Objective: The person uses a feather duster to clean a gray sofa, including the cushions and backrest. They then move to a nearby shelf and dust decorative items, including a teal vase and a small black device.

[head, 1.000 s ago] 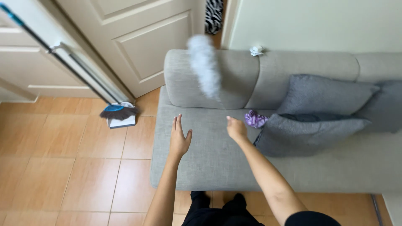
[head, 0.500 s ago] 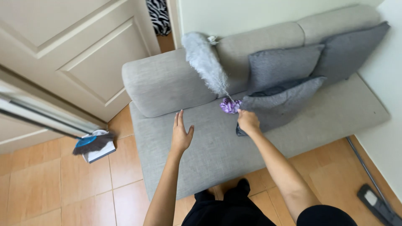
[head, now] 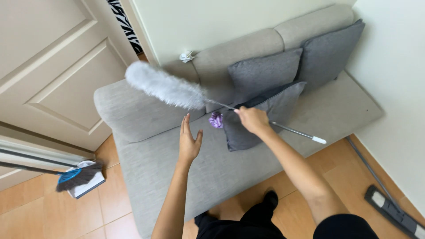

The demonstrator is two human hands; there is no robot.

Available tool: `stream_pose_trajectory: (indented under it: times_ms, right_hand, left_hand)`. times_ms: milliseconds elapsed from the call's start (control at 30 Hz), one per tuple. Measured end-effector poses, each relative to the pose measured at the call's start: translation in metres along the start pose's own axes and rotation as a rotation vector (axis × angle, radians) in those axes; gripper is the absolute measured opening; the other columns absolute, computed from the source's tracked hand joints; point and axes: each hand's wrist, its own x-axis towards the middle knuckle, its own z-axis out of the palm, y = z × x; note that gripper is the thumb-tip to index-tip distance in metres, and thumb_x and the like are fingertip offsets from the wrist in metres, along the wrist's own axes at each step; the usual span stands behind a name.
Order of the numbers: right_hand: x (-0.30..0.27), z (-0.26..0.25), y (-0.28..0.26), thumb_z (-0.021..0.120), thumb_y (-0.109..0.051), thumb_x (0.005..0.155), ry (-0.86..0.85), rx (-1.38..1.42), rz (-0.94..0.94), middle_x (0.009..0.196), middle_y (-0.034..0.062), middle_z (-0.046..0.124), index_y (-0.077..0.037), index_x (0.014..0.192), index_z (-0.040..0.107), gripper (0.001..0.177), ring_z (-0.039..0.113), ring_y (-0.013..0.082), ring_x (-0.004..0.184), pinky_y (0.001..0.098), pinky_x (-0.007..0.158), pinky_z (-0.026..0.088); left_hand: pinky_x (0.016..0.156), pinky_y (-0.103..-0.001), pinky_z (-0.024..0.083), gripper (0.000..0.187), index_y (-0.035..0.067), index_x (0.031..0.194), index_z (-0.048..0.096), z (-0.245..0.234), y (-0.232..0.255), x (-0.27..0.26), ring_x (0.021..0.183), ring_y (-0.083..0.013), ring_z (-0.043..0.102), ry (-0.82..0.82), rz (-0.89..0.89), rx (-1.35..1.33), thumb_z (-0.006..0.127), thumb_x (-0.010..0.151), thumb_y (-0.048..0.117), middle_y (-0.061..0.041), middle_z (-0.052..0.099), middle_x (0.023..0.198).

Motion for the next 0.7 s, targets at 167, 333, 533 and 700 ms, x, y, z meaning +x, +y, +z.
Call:
stream_pose_trajectory:
  times_ms: [167, 333, 533, 700]
  right_hand:
    - [-0.006, -0.017, 0.145, 0.042, -0.048, 0.109, 0.093, -0.026, 0.048, 0.071, 0.0186, 0.070, -0.009, 0.089, 0.063, 0.048, 0.071, 0.0421, 0.069, 0.0554, 0.063, 0.055]
    - [0.018, -0.019, 0.272, 0.041, -0.048, 0.109, 0.075, -0.058, 0.177, 0.076, 0.0195, 0.072, -0.010, 0.091, 0.065, 0.049, 0.071, 0.0427, 0.074, 0.0546, 0.067, 0.056]
    - [0.047, -0.028, 0.412, 0.044, -0.045, 0.108, -0.025, 0.022, 0.454, 0.102, 0.0227, 0.074, -0.011, 0.104, 0.078, 0.048, 0.070, 0.0442, 0.100, 0.0562, 0.086, 0.055]
    - [0.050, -0.028, 0.405, 0.047, -0.040, 0.107, 0.010, 0.094, 0.456, 0.099, 0.0211, 0.075, -0.011, 0.103, 0.080, 0.043, 0.072, 0.0427, 0.095, 0.0531, 0.084, 0.056]
  left_hand:
    - [0.117, -0.049, 0.038, 0.075, 0.004, 0.157, 0.030, 0.091, 0.056, 0.011, 0.144, -0.0458, 0.041, 0.037, -0.049, -0.047, 0.069, 0.094, 0.013, -0.030, 0.039, 0.156]
    - [0.117, -0.049, 0.039, 0.072, 0.005, 0.156, 0.032, 0.203, 0.126, 0.036, 0.144, -0.0447, 0.042, 0.045, -0.055, -0.106, 0.067, 0.093, 0.011, -0.028, 0.041, 0.155]
    - [0.117, -0.050, 0.036, 0.073, 0.003, 0.155, 0.031, 0.265, 0.157, 0.060, 0.145, -0.0447, 0.039, 0.055, -0.083, -0.066, 0.069, 0.093, 0.011, -0.029, 0.038, 0.156]
    - [0.119, -0.048, 0.035, 0.073, -0.001, 0.154, 0.033, 0.286, 0.155, 0.077, 0.146, -0.0446, 0.039, 0.101, -0.030, -0.031, 0.069, 0.092, 0.010, -0.029, 0.040, 0.156]
